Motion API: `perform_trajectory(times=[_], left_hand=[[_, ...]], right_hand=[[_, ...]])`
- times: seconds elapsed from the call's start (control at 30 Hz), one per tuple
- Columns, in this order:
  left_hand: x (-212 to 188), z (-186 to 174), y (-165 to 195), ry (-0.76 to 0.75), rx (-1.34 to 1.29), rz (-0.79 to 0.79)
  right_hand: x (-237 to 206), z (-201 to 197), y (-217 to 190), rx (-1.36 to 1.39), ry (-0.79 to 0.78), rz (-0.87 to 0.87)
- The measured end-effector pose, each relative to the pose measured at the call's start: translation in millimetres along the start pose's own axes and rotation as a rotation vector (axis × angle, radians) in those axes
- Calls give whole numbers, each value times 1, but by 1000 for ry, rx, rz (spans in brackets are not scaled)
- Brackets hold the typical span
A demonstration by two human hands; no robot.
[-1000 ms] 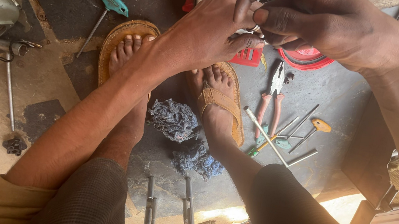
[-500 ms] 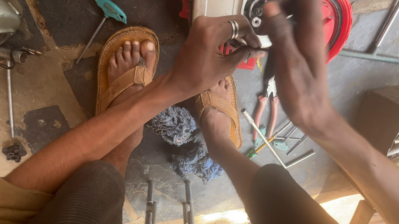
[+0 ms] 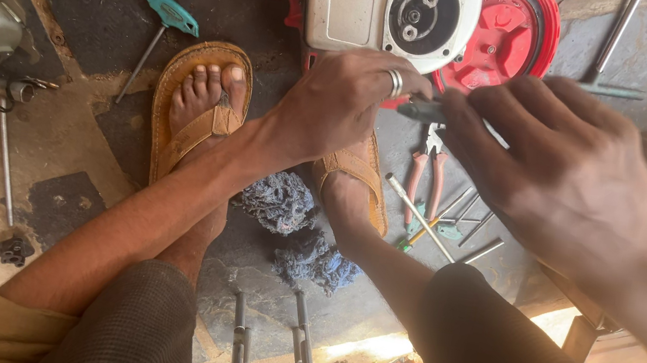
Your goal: The person uses a screwdriver to tighten screws on a white engine casing. They then wipe the casing with a blue cloth and pull a long strand of blue fibrous material from the cloth.
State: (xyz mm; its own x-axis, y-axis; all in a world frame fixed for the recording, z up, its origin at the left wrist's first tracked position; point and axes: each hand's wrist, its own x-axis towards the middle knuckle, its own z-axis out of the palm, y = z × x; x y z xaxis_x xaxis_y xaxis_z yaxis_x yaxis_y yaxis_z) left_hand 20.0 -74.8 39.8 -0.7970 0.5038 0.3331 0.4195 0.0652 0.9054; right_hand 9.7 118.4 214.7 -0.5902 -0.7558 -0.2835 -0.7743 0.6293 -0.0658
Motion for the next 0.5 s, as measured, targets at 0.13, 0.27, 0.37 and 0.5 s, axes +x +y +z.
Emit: perform_trajectory(times=[0.13,0.27,0.37,0.5], left_hand=[[4,-3,6,39,-55,-38],[9,2,4,145,-133,-75],[8,6,1,161,-178,-102],[2,5,-2,164,-155,-33]], right_hand=[[11,17,-18,168,130,236],[15,23,-24,606,247,485],[8,13,-14,688,244,451],[0,-5,-6,237,156,350]])
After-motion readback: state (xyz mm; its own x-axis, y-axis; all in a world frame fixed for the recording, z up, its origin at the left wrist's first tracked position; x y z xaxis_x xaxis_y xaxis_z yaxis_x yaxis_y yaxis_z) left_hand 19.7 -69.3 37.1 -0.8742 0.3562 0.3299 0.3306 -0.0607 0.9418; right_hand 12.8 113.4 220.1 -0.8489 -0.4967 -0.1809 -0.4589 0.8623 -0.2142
